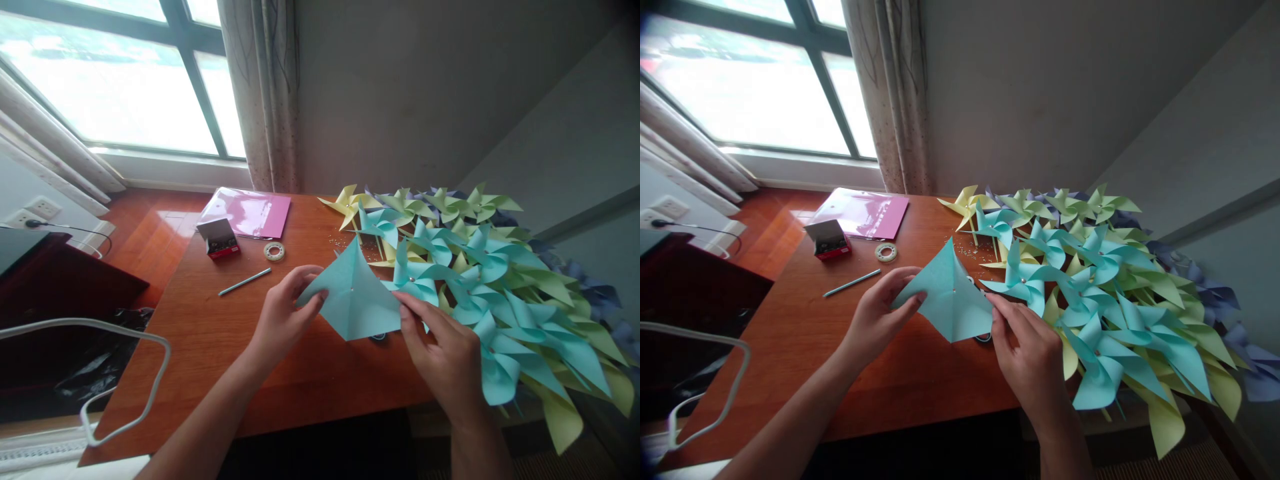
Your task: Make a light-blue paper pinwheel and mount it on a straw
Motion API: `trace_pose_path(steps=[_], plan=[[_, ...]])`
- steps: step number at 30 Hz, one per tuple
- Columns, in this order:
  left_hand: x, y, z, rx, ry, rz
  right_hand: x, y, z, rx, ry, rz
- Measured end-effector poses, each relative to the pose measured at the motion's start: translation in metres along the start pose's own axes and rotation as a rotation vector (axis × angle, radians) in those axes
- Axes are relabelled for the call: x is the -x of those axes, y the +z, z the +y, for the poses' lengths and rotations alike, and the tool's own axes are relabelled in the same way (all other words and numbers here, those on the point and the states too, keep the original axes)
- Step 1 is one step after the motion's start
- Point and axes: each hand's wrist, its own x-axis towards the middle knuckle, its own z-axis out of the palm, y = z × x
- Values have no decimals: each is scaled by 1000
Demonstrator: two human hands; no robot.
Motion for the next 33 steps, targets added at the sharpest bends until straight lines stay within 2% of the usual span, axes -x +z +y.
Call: trace_pose_path(steps=[3, 6, 9, 11, 16, 19, 23, 28, 33], plan=[[-2, -3, 2, 64, -109, -142, 1, 0, 4, -102, 212, 53], [-2, -5, 3, 134, -234, -301, 0, 2, 8, -295, 437, 81], [-1, -6, 3, 207, -317, -383, -3, 7, 12, -499, 605, 127], [0, -7, 3, 234, -343, -387, -5, 11, 14, -627, 680, 132], [1, -9, 1, 277, -368, -364, -4, 25, 15, -973, 747, 0], [1, -9, 1, 279, -370, -362, 0, 32, 13, -1102, 755, 40], [0, -8, 2, 272, -379, -358, 4, 34, 3, -1272, 835, 57], [0, -8, 2, 276, -387, -349, 4, 30, -11, -1379, 910, 82], [1, -8, 2, 256, -397, -314, 1, 28, -10, -1449, 1043, 100]])
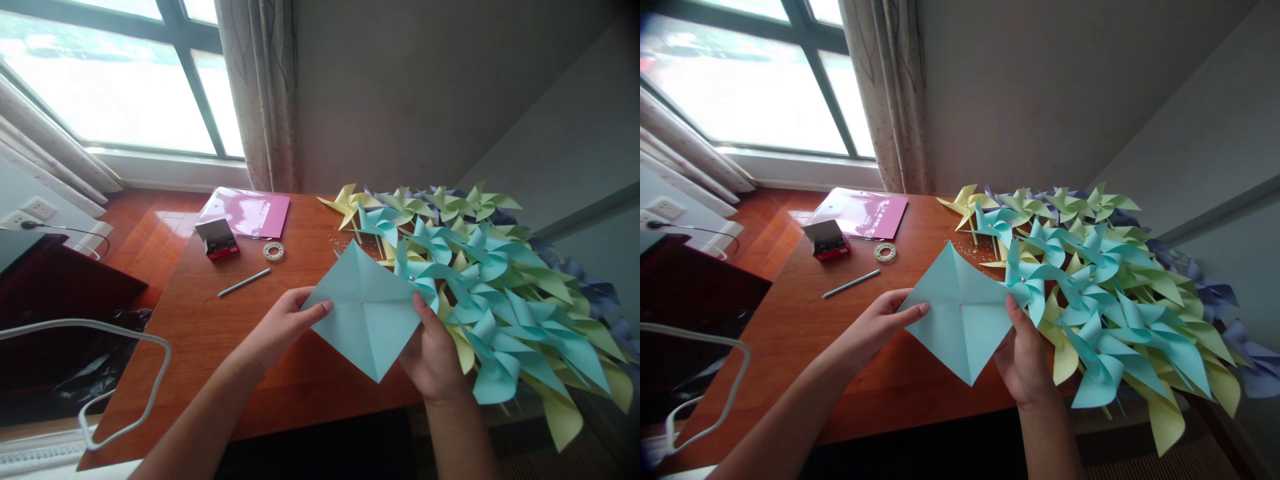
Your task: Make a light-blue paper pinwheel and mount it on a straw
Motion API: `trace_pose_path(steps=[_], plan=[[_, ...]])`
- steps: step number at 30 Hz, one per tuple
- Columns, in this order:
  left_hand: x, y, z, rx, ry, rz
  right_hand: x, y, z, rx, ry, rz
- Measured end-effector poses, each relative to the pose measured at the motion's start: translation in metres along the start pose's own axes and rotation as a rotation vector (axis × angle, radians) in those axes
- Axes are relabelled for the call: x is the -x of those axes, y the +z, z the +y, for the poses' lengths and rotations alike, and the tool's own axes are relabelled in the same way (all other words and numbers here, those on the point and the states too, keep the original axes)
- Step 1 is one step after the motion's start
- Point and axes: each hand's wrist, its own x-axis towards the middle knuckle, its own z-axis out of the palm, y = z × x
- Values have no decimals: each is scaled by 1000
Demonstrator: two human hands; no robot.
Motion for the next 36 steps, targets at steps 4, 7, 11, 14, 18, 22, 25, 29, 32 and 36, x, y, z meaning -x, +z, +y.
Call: trace_pose_path(steps=[4, 7, 11, 14, 18, 22, 25, 29, 32, 36], plan=[[1, -1, 2, 18, -3, -55, -6, 1, -7, -33, 121, -14], [2, -2, 3, 43, -7, -96, -10, 3, -12, -35, 183, -43], [5, -3, 5, 75, -29, -155, -18, 6, -12, -19, 164, -10], [8, -2, 6, 91, -92, -322, -29, 6, -8, 52, 107, -29], [9, -3, 5, 132, -141, -427, -42, 3, -7, 355, -99, -33], [4, -5, 0, 260, -88, -258, -42, -4, -9, 775, -279, 7], [0, -7, -6, 374, -48, -149, -33, -11, -8, 950, -303, -7], [-3, -9, -11, 511, -40, -68, -21, -19, -1, 1091, -371, -14], [-5, -8, -11, 576, -18, 26, -15, -23, 9, 1441, -519, -19], [-8, -5, -11, 566, -27, 59, -8, -29, 24, 1709, -639, -35]])
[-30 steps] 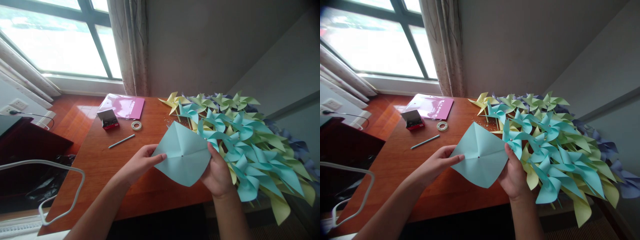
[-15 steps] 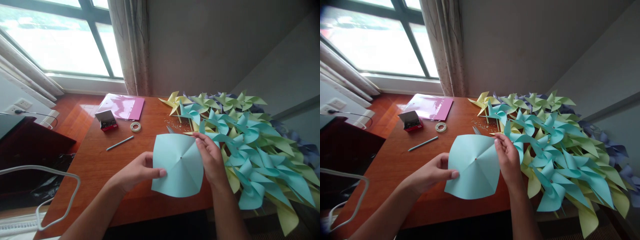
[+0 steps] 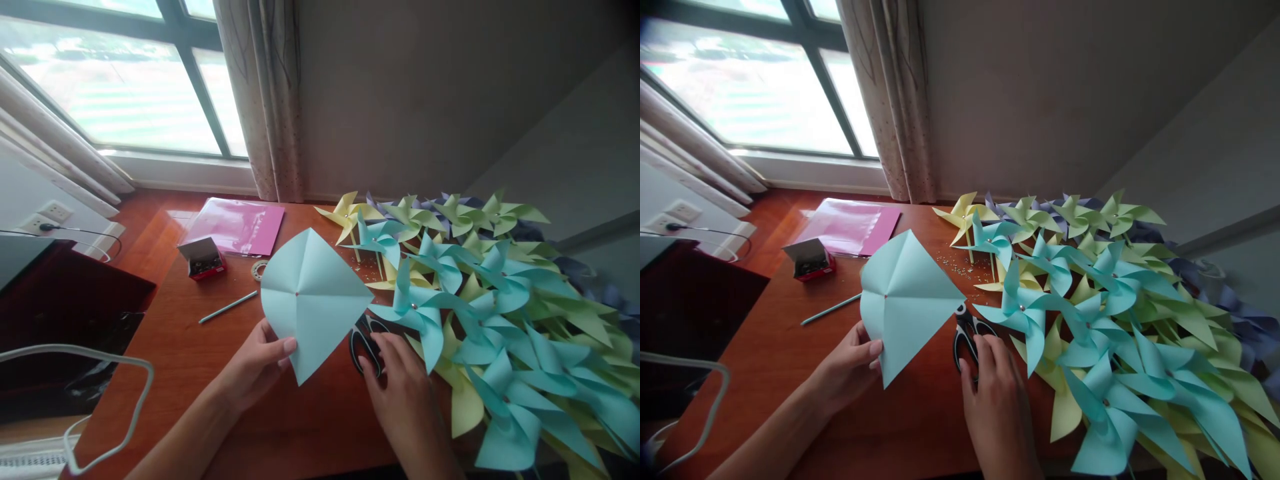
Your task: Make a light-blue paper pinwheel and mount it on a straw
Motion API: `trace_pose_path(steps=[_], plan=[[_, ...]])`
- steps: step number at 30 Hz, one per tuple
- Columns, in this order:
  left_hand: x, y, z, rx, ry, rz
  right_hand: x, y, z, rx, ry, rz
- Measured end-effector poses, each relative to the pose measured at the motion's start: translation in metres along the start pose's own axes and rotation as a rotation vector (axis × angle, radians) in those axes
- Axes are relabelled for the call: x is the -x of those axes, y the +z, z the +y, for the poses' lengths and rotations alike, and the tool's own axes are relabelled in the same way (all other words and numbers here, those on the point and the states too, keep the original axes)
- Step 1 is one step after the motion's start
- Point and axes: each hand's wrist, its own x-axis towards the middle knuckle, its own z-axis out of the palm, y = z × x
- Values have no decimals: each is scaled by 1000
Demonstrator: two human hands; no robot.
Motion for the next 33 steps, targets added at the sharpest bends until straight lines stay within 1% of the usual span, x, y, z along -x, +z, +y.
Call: trace_pose_path(steps=[3, 8, 13, 18, 21, 24, 26, 28, 30, 33], plan=[[-1, 3, -1, 5, -19, 13, 5, 5, 0, 81, -30, -6], [1, 6, 0, 11, -5, 36, 5, 6, 1, 139, -2, -33], [6, 8, 2, 3, 37, 20, 6, 7, 2, 154, 23, -42], [9, 12, 1, 10, 75, -37, 7, 11, -4, 183, 80, -65], [10, 16, -1, 49, 65, -1, 6, 11, -8, 191, 129, -86], [10, 18, -2, 49, 48, 41, 3, 9, -9, 149, 154, -90], [11, 20, -2, 24, 53, 52, 2, 6, -8, 58, 179, -104], [11, 22, -2, 14, 76, 68, 4, 2, -4, -124, 233, -138], [12, 24, 0, 15, 105, 98, 11, -2, 0, -425, 332, -176], [12, 25, 2, 14, 144, 131, 26, -9, 1, -980, 533, -207]])
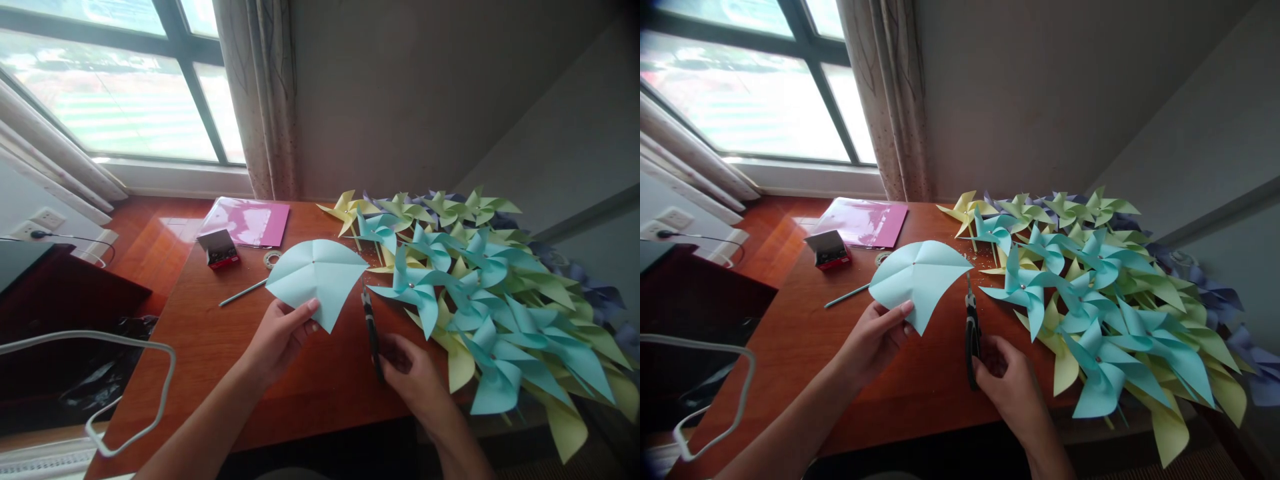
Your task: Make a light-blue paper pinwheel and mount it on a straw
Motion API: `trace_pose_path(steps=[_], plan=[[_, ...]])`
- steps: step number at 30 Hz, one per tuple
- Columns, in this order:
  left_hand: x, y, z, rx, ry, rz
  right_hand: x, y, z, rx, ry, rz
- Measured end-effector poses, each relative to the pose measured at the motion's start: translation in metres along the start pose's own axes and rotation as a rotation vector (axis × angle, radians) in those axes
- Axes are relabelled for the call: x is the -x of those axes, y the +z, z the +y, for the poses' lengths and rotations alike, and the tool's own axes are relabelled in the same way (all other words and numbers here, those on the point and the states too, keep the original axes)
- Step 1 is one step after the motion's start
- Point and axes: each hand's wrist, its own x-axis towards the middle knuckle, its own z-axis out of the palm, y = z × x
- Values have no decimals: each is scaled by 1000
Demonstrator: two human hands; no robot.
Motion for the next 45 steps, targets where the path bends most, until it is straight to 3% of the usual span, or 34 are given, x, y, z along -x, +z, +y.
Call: trace_pose_path(steps=[3, 14, 18, 21, 27, 35, 45], plan=[[-1, -1, 1, -5, 13, 6, 15, 0, -1, -266, 119, -76], [-4, -7, -2, -106, -22, 27, 28, 4, -13, -451, 130, -150], [-4, -8, -2, -153, -46, 58, 28, 8, -10, -340, 121, -156], [-6, -8, -3, -117, -40, 82, 27, 10, -5, -183, 126, -84], [-6, -8, -3, -75, -40, 41, 31, 12, -3, -206, 154, -64], [-5, -7, -3, -145, 8, 60, 38, 5, -12, -76, 132, -245], [-6, -11, -9, -310, 87, 56, 40, -1, -24, -34, 250, -521]])
